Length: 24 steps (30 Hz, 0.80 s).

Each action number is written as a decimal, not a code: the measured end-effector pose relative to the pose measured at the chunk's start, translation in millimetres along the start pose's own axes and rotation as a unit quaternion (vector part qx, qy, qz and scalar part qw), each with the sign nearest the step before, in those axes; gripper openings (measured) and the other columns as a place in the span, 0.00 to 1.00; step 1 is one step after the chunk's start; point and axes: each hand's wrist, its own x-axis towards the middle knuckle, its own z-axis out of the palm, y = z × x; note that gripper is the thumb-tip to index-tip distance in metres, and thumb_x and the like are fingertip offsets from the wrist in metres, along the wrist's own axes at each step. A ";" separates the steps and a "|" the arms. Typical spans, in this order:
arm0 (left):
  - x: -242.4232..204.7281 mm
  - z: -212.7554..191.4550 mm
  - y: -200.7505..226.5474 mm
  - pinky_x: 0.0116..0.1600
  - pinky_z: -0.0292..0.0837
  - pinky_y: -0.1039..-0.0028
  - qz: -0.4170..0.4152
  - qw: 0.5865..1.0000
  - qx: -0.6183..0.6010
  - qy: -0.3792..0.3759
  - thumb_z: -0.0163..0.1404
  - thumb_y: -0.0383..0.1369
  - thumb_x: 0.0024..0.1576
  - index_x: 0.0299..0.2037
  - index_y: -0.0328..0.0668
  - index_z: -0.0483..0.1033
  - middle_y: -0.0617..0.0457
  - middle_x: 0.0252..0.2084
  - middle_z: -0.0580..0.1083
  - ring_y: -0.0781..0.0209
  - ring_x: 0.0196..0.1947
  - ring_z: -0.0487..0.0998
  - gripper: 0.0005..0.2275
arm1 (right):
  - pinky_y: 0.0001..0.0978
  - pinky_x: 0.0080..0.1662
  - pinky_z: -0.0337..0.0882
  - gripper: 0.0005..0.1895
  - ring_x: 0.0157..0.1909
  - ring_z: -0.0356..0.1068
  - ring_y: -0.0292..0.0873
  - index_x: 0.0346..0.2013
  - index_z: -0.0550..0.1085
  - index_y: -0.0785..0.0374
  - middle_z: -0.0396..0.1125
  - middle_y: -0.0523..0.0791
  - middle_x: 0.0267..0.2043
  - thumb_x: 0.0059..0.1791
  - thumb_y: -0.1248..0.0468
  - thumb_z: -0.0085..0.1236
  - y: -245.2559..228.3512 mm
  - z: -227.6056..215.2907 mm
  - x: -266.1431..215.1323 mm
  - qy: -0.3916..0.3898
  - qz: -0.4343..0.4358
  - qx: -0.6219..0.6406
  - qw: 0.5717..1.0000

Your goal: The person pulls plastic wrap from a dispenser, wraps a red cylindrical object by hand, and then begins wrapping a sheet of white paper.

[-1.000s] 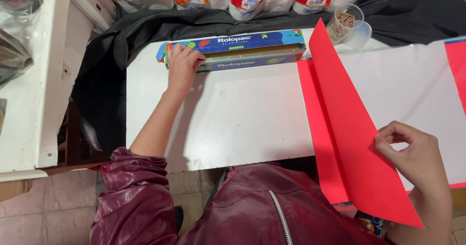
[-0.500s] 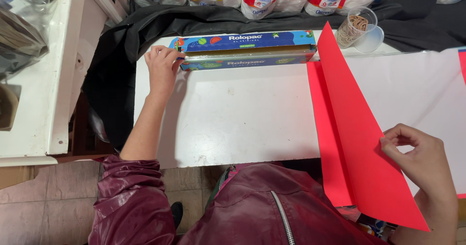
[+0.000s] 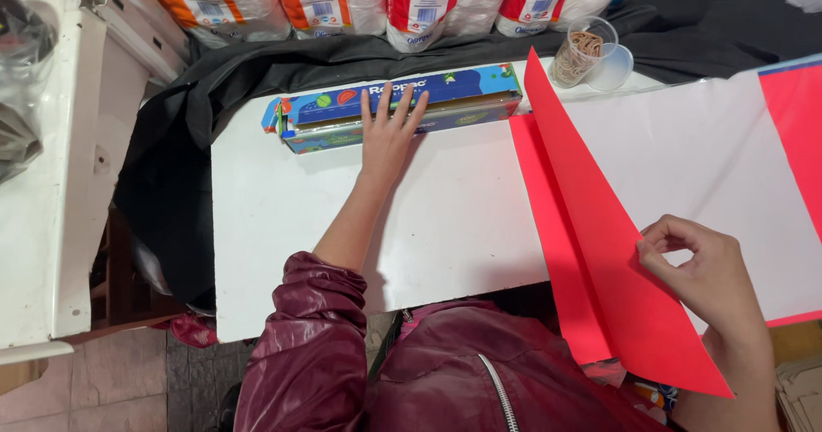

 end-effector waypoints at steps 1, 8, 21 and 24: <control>-0.9 3.3 -5.9 0.72 0.55 0.32 0.004 1.000 0.006 0.013 0.70 0.52 0.56 0.75 0.55 0.64 0.51 0.71 0.71 0.39 0.70 0.69 0.39 | 0.34 0.39 0.62 0.07 0.42 0.68 0.37 0.24 0.74 0.65 0.73 0.43 0.32 0.47 0.68 0.57 2.0 0.8 -0.2 -0.004 0.007 -0.001 1.000; 7.6 11.3 -16.7 0.68 0.63 0.37 0.005 1.000 0.012 0.024 0.63 0.25 0.60 0.71 0.54 0.68 0.52 0.68 0.72 0.41 0.67 0.72 0.29 | 0.32 0.38 0.62 0.08 0.41 0.70 0.36 0.23 0.74 0.63 0.72 0.41 0.30 0.47 0.66 0.57 16.9 5.3 3.6 -0.012 -0.012 -0.003 1.000; 51.9 -122.7 97.2 0.79 0.54 0.46 0.230 0.871 -0.418 0.114 0.54 0.40 0.62 0.33 0.50 0.78 0.64 0.62 0.77 0.57 0.72 0.68 0.08 | 0.24 0.33 0.73 0.10 0.27 0.74 0.35 0.25 0.75 0.49 0.71 0.33 0.23 0.48 0.59 0.67 -28.4 80.7 -7.2 0.027 -0.390 -0.157 0.907; 49.6 -129.4 66.3 0.78 0.54 0.46 0.233 0.873 -0.422 0.072 0.57 0.39 0.61 0.31 0.49 0.78 0.63 0.55 0.81 0.56 0.69 0.71 0.08 | 0.30 0.41 0.76 0.04 0.36 0.79 0.37 0.37 0.80 0.49 0.78 0.34 0.35 0.49 0.59 0.67 -10.4 67.7 -14.6 0.004 -0.330 -0.049 0.943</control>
